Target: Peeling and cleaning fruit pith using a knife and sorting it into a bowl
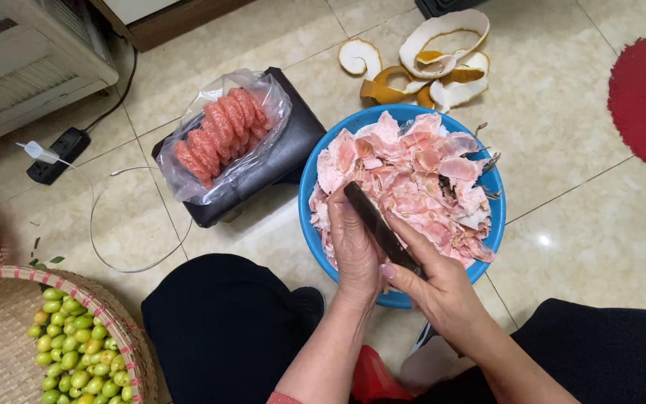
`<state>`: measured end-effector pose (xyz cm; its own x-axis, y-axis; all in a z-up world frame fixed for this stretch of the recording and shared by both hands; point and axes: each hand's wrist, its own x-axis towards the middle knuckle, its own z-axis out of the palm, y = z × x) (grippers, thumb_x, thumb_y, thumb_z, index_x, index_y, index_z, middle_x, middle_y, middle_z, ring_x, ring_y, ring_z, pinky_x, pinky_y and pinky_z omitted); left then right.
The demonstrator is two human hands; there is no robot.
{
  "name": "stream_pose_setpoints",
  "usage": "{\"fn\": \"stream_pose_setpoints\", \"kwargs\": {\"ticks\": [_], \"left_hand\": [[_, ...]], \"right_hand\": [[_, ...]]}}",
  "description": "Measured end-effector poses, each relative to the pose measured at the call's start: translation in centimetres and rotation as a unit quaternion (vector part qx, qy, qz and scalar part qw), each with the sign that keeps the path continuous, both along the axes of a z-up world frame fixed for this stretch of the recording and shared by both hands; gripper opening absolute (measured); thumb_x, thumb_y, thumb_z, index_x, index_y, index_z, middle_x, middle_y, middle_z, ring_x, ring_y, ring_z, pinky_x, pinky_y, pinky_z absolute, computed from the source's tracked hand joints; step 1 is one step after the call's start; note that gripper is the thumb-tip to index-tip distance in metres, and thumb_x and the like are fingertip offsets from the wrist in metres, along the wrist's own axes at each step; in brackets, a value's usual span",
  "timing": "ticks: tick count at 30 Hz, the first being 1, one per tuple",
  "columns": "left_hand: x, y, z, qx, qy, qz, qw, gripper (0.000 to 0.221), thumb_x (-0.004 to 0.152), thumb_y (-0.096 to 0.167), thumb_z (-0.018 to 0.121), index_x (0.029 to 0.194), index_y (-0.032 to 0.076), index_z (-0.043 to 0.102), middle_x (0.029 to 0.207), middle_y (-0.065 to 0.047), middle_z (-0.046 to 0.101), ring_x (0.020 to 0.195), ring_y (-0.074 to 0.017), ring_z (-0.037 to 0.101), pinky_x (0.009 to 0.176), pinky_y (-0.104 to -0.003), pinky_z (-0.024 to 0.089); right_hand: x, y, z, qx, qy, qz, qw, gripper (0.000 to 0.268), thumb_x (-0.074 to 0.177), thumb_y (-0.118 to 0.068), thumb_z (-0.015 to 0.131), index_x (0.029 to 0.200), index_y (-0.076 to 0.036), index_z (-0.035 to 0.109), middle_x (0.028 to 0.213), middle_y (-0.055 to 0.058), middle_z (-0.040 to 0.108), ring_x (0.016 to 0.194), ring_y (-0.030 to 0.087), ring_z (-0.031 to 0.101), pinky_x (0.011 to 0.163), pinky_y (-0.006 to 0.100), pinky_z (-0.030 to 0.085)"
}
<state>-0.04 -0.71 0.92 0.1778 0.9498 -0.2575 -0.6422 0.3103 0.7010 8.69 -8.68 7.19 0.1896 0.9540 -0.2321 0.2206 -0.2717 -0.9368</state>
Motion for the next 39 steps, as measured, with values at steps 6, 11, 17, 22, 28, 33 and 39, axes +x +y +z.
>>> {"fn": "stream_pose_setpoints", "kwargs": {"ticks": [6,11,17,22,28,33,39], "left_hand": [[-0.1,0.2,-1.1,0.046,-0.052,-0.025,0.997,0.052,0.101,0.047,0.059,0.132,0.006,0.054,0.096,-0.002,0.056,0.080,-0.0060,0.050,0.069,-0.020,0.040],[-0.3,0.4,-0.8,0.021,-0.115,-0.080,0.990,0.049,0.096,0.038,0.071,0.128,0.006,0.054,0.097,-0.002,0.057,0.084,-0.0054,0.052,0.075,-0.019,0.043],[-0.4,0.5,-0.6,0.037,-0.077,-0.126,0.988,0.045,0.097,0.038,0.069,0.126,0.007,0.053,0.097,-0.005,0.058,0.078,-0.0065,0.052,0.067,-0.019,0.041],[-0.9,0.2,-0.5,-0.021,-0.086,-0.161,0.983,0.045,0.096,0.035,0.069,0.128,0.006,0.056,0.097,-0.006,0.056,0.075,-0.0074,0.056,0.064,-0.019,0.046],[-1.2,0.3,-1.3,-0.020,-0.154,-0.185,0.970,0.041,0.106,0.030,0.057,0.140,0.008,0.051,0.098,-0.007,0.061,0.078,-0.0093,0.065,0.068,-0.021,0.053],[-1.2,0.4,0.3,-0.007,-0.150,-0.179,0.972,0.037,0.109,0.026,0.054,0.140,0.008,0.055,0.108,-0.002,0.063,0.066,-0.0001,0.043,0.056,-0.016,0.032],[-1.2,0.5,0.4,-0.029,-0.169,-0.178,0.969,0.040,0.106,0.027,0.057,0.139,0.004,0.056,0.087,0.000,0.054,0.072,-0.0039,0.046,0.063,-0.017,0.036]], "right_hand": [[1.6,-0.3,-0.3,-0.016,-0.065,0.008,0.998,0.064,0.081,-0.006,0.073,0.144,-0.010,0.059,0.136,0.002,0.074,0.106,0.012,0.073,0.085,0.024,0.057],[3.3,0.2,1.8,-0.129,0.024,-0.051,0.990,0.061,0.083,-0.004,0.073,0.143,-0.014,0.069,0.079,0.007,0.073,0.049,0.014,0.049,0.042,0.026,0.037],[5.3,0.6,1.4,-0.112,0.052,-0.072,0.990,0.063,0.083,0.000,0.068,0.144,-0.015,0.068,0.063,0.009,0.061,0.045,0.016,0.045,0.040,0.027,0.033],[7.5,2.6,4.9,-0.084,0.061,-0.202,0.974,0.064,0.089,0.000,0.056,0.151,-0.013,0.060,0.073,0.008,0.055,0.052,0.015,0.045,0.041,0.028,0.035],[7.1,1.1,4.3,-0.154,0.067,-0.116,0.979,0.063,0.086,-0.002,0.067,0.148,-0.014,0.066,0.067,0.011,0.056,0.050,0.018,0.045,0.041,0.030,0.031],[4.3,-1.4,1.9,-0.076,0.104,0.000,0.992,0.095,0.072,0.008,0.072,0.159,-0.014,0.041,0.153,0.005,0.056,0.111,0.021,0.075,0.086,0.028,0.053],[4.9,-1.4,0.9,-0.079,-0.092,0.034,0.992,0.082,0.074,-0.020,0.082,0.151,-0.017,0.054,0.097,0.001,0.087,0.080,0.012,0.074,0.074,0.025,0.055]]}}
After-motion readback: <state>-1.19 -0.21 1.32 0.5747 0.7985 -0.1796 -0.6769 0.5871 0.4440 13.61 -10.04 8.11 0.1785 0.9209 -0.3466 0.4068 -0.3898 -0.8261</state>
